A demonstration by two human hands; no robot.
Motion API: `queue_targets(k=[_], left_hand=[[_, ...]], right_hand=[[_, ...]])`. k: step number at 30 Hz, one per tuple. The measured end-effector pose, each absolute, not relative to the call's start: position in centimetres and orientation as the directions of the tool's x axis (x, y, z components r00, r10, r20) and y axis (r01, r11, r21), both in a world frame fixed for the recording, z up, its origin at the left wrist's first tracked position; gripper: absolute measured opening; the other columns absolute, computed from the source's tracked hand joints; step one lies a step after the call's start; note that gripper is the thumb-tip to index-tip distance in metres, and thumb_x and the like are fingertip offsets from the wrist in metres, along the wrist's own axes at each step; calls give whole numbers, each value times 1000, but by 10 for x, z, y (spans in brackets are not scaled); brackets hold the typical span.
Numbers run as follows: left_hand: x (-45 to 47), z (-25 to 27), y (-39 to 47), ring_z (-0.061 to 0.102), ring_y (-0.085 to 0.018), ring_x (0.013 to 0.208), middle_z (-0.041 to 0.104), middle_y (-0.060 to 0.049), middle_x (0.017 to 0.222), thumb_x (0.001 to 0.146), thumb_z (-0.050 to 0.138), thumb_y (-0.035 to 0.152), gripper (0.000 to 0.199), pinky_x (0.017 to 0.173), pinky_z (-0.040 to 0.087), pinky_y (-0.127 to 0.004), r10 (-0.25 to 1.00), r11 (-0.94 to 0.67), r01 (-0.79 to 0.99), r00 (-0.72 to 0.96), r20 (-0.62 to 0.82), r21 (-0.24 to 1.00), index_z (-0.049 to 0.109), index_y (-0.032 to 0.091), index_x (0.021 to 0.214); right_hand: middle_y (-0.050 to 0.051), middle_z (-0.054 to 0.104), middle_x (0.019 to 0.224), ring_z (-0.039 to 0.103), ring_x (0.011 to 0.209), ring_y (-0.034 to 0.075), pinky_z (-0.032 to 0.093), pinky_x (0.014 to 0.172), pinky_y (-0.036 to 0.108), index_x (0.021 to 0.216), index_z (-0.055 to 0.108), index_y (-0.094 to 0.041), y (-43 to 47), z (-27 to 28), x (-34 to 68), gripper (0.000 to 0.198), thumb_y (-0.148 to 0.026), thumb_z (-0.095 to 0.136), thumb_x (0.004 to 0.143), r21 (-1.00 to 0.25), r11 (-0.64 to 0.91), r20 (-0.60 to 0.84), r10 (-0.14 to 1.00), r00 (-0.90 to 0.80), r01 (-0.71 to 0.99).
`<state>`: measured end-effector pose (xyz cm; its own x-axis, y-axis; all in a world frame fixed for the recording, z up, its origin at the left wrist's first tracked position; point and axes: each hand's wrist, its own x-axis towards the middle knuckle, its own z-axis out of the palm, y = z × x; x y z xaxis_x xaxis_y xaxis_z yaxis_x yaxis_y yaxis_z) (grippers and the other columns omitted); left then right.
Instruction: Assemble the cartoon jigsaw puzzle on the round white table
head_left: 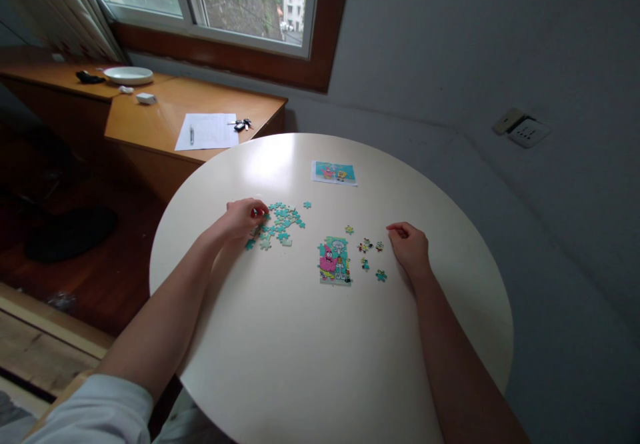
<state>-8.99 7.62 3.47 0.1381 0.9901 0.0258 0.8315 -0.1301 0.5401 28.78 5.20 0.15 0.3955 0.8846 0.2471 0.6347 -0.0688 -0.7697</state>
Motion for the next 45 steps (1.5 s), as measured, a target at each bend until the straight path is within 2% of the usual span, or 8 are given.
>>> queue_targets(k=[7,14,18,21,26,35,45], left_hand=[[-91,34,76,61,-19,80,68,-3,91,73,55,23,24,82,41,-32,989,-138,831,140,38,540,73,22,89],[-90,35,76,61,-19,84,65,-4,96,77,56,25,22,93,33,-39,990,-143,840,119,79,523,73,21,89],[-84,31,74,58,-22,91,64,-5,99,81,57,32,24,93,31,-41,970,-241,813,183,160,530,73,22,95],[-78,22,75,55,-24,98,64,-6,101,78,60,30,21,93,30,-41,948,-315,804,240,208,504,74,24,93],[-71,12,75,53,-24,97,64,-6,100,78,61,27,17,90,29,-41,942,-325,820,237,237,471,75,25,88],[-67,17,74,54,-26,99,64,-8,101,77,61,24,15,91,29,-43,953,-296,837,222,208,460,73,22,85],[-71,19,76,54,-26,102,62,-7,105,75,62,30,17,93,30,-40,963,-269,859,236,129,435,70,21,87]], right_hand=[[4,64,62,54,61,17,44,64,31,69,67,-17,52,1,288,18,-25,52,62,-768,-48,270,880,391,639],[4,64,63,55,62,17,44,65,32,69,67,-17,53,-1,289,18,-25,53,62,-768,-50,270,879,393,639],[4,65,64,55,63,17,44,66,32,70,68,-17,53,-1,288,18,-25,53,62,-766,-49,270,880,391,641],[4,64,63,55,62,17,44,66,32,71,68,-17,52,-1,289,19,-24,52,62,-762,-56,266,881,392,645],[4,64,63,54,62,17,44,65,32,70,67,-17,52,0,288,19,-25,52,62,-762,-58,261,884,388,645],[3,63,62,54,62,17,44,66,33,69,67,-17,52,1,287,18,-28,54,64,-771,-56,264,878,400,634],[4,65,64,55,62,17,44,66,32,71,67,-17,52,1,288,19,-28,53,64,-760,-69,254,884,393,646]])
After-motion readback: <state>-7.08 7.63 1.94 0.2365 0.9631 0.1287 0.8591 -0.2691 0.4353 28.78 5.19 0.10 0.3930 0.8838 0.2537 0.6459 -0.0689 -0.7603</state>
